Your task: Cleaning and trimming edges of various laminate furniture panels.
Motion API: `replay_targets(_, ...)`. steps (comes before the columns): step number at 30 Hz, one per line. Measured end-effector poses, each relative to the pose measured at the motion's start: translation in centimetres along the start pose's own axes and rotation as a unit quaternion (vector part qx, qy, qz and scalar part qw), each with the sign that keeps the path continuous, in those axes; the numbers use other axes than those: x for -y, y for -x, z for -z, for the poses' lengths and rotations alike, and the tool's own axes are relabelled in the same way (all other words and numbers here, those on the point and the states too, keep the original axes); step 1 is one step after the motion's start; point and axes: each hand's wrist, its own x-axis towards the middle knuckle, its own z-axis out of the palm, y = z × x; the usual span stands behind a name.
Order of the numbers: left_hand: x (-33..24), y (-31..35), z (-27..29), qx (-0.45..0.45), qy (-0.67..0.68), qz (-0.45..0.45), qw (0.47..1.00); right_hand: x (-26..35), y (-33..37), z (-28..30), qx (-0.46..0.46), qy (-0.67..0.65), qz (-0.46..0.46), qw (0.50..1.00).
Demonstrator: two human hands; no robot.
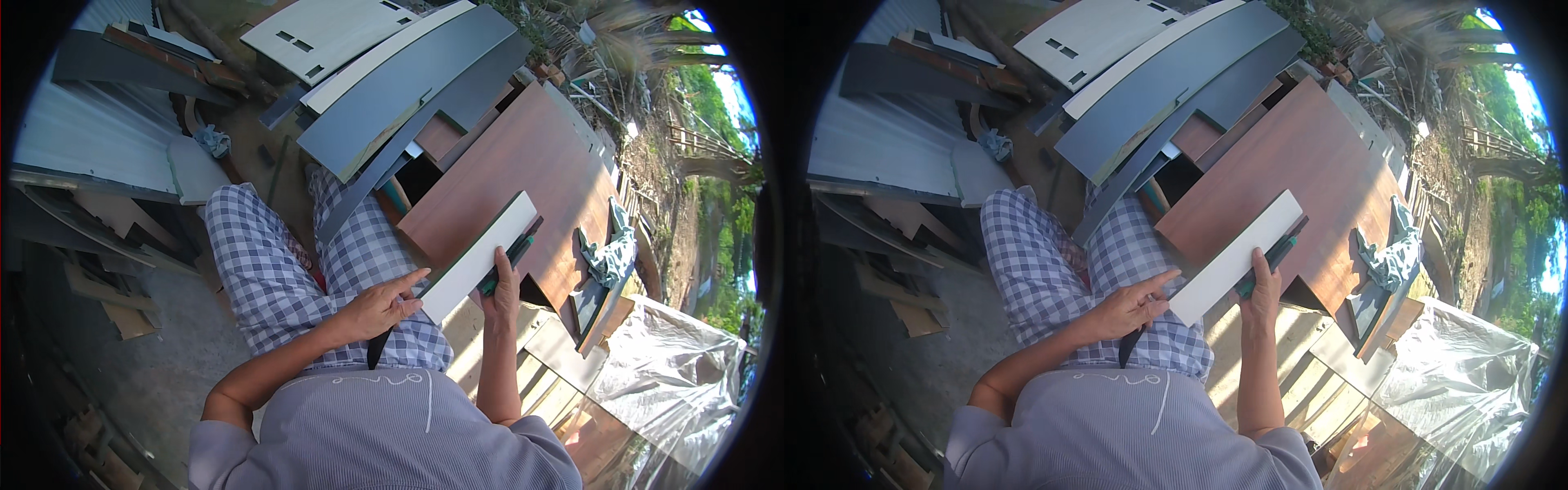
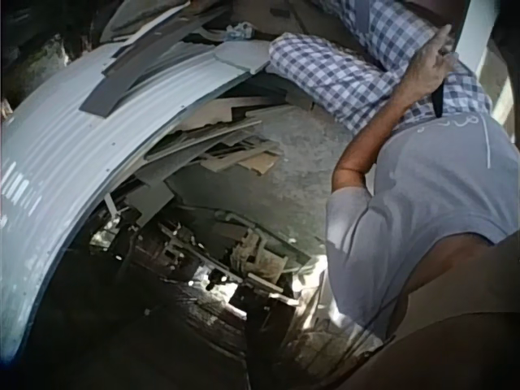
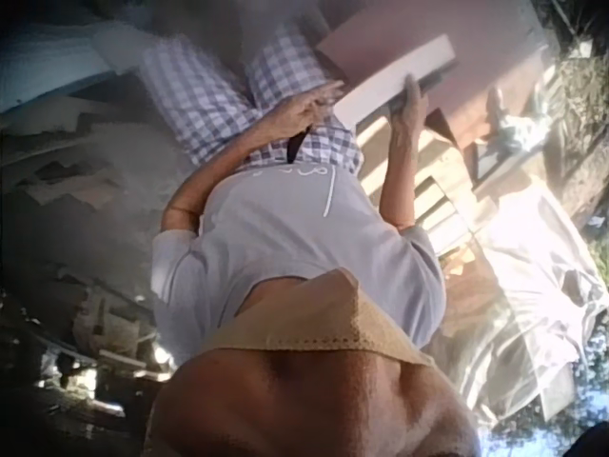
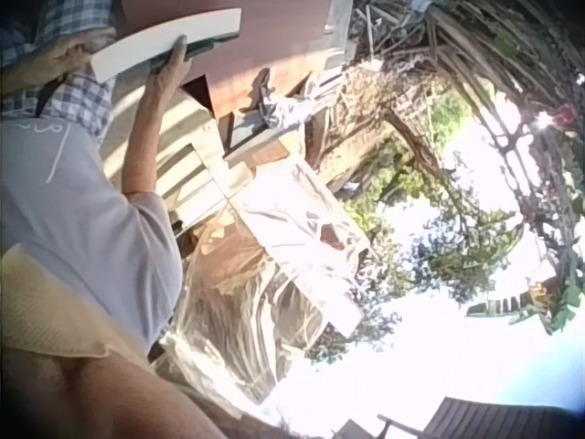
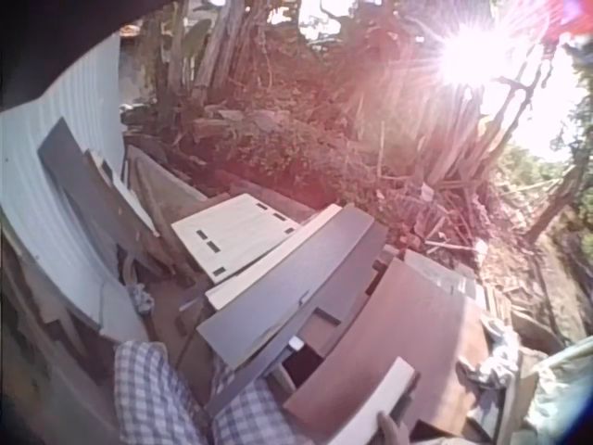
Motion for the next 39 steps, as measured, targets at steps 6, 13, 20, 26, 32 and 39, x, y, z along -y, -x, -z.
replay_targets(6,-0.1,2.7,2.8,-0.110,0.059,-0.081,0.989,7.0,-9.2,11.7,-0.110,0.158,0.163,0.968)
replay_targets(13,-0.3,5.2,7.9,-0.296,0.097,-0.046,0.949,8.7,-16.4,20.6,-0.144,0.171,0.096,0.970)
replay_targets(20,0.4,5.2,9.2,-0.308,0.120,-0.030,0.943,9.4,-16.4,20.2,-0.168,0.310,0.121,0.928)
replay_targets(26,0.2,1.9,16.3,-0.384,0.098,-0.046,0.917,9.5,-13.1,17.4,-0.277,0.302,0.195,0.891)
replay_targets(32,-1.0,-5.9,24.1,-0.381,0.025,0.054,0.923,5.4,-5.0,6.5,-0.159,0.248,0.255,0.921)
replay_targets(39,-0.9,-9.7,24.1,-0.377,0.038,0.036,0.925,0.6,-1.3,0.0,-0.046,0.350,0.239,0.905)
